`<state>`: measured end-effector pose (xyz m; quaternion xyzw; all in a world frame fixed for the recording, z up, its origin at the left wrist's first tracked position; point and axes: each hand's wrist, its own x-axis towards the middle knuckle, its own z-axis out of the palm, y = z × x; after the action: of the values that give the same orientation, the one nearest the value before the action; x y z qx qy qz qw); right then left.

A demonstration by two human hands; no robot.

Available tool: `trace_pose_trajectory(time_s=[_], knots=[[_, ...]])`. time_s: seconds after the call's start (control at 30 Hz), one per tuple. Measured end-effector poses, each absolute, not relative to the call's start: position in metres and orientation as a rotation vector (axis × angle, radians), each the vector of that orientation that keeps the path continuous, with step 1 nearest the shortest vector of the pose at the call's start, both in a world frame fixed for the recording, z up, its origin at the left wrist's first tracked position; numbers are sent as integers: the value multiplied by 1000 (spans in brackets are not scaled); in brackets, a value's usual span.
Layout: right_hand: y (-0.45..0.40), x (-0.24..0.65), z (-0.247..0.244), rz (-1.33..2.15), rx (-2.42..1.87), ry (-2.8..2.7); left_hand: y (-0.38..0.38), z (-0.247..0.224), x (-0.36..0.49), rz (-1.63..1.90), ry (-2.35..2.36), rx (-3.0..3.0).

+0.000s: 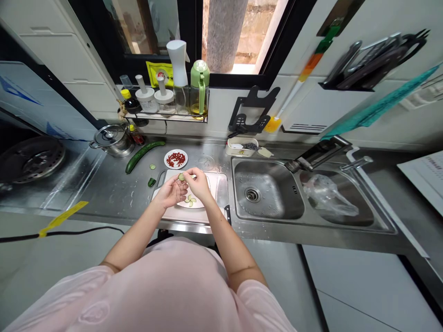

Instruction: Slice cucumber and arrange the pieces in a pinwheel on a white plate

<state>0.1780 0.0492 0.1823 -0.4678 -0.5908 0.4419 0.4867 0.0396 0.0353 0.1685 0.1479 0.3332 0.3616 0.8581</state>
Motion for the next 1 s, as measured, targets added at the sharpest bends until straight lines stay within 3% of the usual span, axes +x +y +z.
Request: trace_pose_trajectory(time_s=[0.33, 1.0], knots=[[51, 179, 175, 904, -1204, -1561, 40, 164, 32, 954, 788, 370], [47, 178, 178, 895, -1190, -1577, 39, 174, 34, 1419, 1005, 986]])
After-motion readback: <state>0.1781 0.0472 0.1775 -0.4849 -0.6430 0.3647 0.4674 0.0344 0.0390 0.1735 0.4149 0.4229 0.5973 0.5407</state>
